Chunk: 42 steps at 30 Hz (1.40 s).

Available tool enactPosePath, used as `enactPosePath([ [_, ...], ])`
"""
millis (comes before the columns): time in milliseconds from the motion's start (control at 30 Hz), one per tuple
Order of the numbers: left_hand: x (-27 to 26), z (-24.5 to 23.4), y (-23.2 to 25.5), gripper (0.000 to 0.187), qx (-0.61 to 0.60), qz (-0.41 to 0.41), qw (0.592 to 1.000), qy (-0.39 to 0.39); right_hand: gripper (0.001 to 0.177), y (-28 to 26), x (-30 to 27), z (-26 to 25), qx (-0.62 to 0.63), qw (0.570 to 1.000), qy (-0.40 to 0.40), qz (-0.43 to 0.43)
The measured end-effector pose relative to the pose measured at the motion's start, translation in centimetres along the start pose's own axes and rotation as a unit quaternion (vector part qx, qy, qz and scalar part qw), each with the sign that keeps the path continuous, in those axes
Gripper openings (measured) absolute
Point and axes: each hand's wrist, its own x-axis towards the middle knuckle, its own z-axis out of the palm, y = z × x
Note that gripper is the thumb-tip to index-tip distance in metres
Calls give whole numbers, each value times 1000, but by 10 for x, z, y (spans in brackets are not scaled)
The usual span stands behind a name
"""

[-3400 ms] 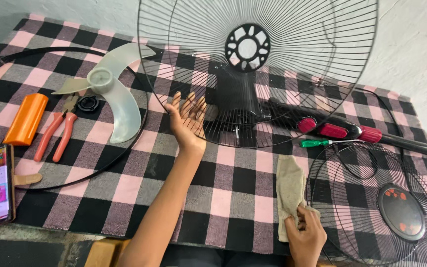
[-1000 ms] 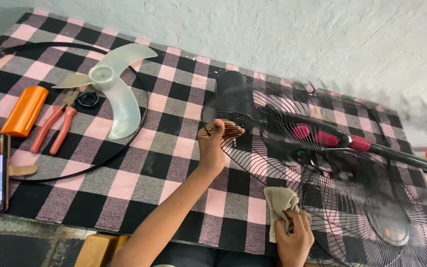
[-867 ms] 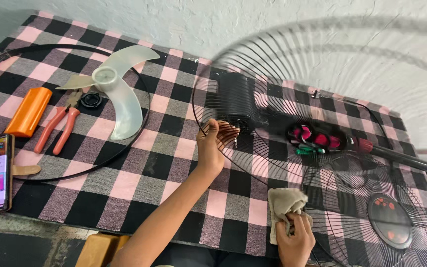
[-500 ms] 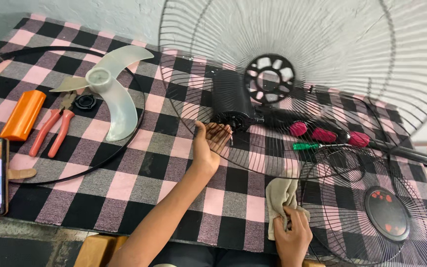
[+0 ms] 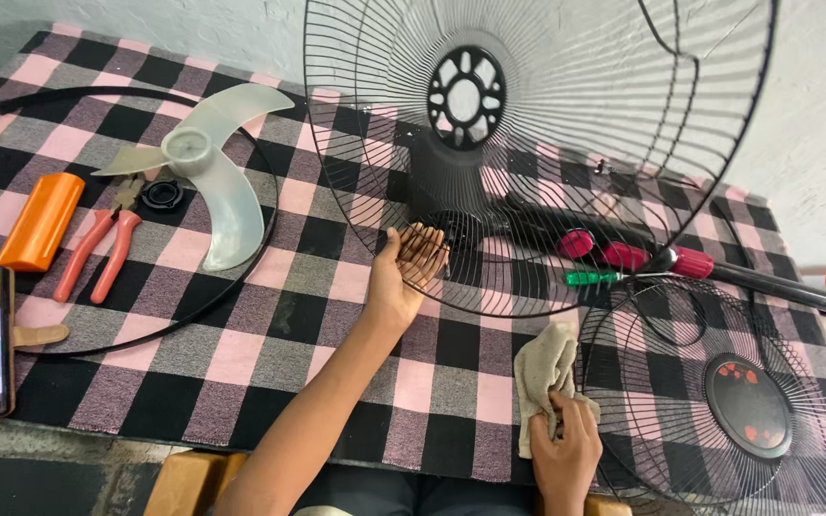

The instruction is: The person wipes the front grill of a disassembled electric fan with a cloth. They briefly use a screwdriver on the grill, then continue wiping the grill and motor housing with the cloth.

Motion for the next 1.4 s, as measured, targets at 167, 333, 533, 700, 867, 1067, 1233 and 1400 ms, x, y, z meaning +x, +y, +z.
enactPosePath([
  [167, 15, -16, -6, 38, -52, 3, 998, -18, 31, -7, -4, 0, -6, 998, 42, -46],
  [333, 34, -33, 0, 36, -61, 22, 998, -8, 22, -24, 7, -2, 17, 991, 75, -113],
  [533, 56, -54, 16, 32, -55, 16, 998, -25, 21, -68, 80, 49, 95, 972, 30, -213],
  [700, 62, -69, 30, 34, 6, 60, 997, 40, 19, -107, 131, 118, 248, 931, -269, -3],
  [867, 60, -66, 35, 35, -7, 72, 997, 32, 18, -131, 141, 121, 511, 715, -387, 281],
  [1067, 54, -57, 46, 38, -3, 122, 990, 64, 22, -163, 149, 103, 508, 776, -263, 265],
  [1233, 56, -65, 44, 41, -60, 136, 987, 60, 28, -161, 238, 101, 538, 823, -175, 57],
  [1400, 63, -75, 45, 45, -38, 158, 986, 28, 54, -164, 355, 150, 105, 982, 88, -127],
])
